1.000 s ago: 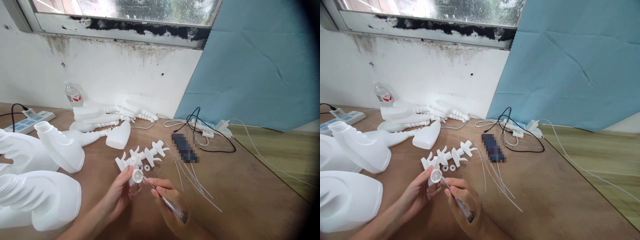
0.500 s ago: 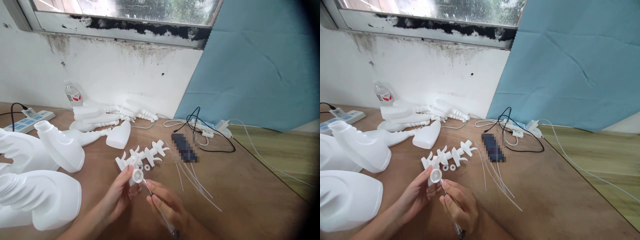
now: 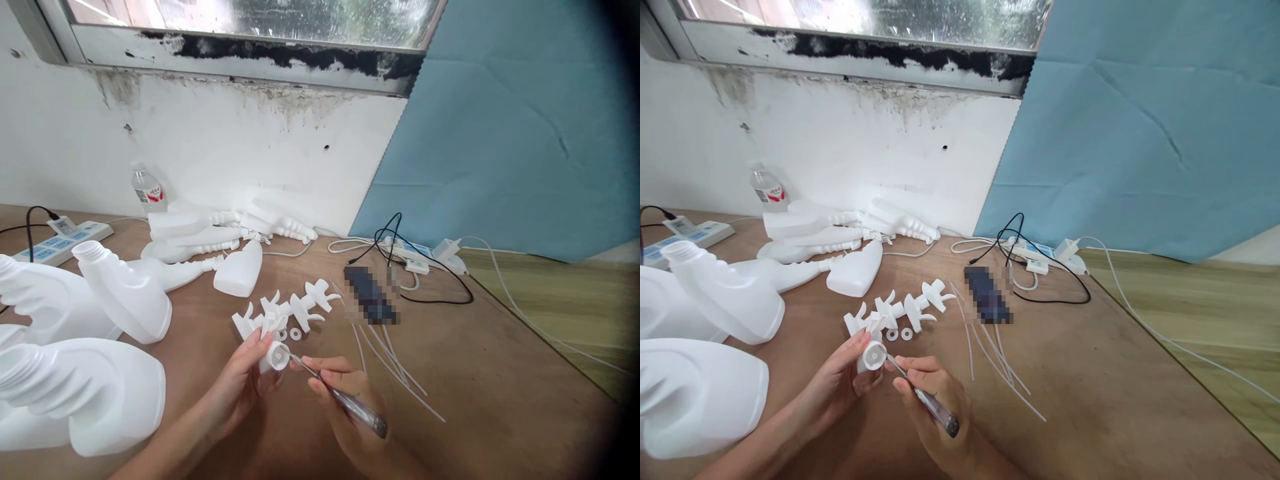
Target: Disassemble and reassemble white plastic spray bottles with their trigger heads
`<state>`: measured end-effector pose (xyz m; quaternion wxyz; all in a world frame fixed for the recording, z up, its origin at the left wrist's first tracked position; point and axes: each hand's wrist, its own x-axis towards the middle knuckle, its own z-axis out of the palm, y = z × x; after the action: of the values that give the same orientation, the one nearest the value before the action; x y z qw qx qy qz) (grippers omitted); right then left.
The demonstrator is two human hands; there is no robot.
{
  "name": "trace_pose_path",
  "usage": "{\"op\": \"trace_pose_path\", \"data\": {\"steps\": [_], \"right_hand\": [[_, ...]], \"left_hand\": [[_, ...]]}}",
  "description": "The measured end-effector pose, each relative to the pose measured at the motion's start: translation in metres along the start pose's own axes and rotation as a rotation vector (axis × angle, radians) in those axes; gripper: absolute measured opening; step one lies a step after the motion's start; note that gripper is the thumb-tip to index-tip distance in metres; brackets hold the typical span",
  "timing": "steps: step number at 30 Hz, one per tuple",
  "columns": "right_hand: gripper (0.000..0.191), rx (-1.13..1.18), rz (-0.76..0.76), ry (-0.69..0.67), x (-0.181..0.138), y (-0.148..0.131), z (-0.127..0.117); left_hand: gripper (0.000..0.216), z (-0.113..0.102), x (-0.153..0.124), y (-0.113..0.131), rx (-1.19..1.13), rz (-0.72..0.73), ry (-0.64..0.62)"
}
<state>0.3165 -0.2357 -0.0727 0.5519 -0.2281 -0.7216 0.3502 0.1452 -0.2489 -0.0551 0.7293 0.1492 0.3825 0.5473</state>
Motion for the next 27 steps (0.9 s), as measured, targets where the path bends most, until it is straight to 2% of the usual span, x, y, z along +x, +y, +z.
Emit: {"op": "trace_pose_path", "data": {"steps": [5, 10, 14, 18, 23, 27], "right_hand": [[0.039, -0.026, 0.043, -0.030, 0.001, 0.000, -0.007], [0.024, -0.164, 0.064, -0.158, 0.000, 0.005, -0.013], [0.030, -0.057, 0.082, -0.001, 0.000, 0.008, -0.010], [0.027, 0.115, 0.145, 0.074, 0.006, 0.003, -0.005], [0.016, 0.308, 0.245, 0.051, 0.016, 0.000, -0.007], [0.015, 0.260, 0.274, -0.038, 0.014, 0.002, -0.011]], "left_hand": [[0.035, 0.003, 0.001, 0.000, 0.085, 0.030, -0.027], [0.039, 0.000, 0.004, -0.002, 0.130, 0.058, -0.006], [0.031, -0.003, 0.005, 0.000, 0.126, 0.010, -0.034], [0.028, -0.007, 0.005, 0.001, 0.119, -0.003, -0.038], [0.025, -0.015, 0.006, 0.000, 0.121, -0.053, -0.096], [0.025, -0.015, 0.007, 0.001, 0.164, -0.030, -0.103]]}}
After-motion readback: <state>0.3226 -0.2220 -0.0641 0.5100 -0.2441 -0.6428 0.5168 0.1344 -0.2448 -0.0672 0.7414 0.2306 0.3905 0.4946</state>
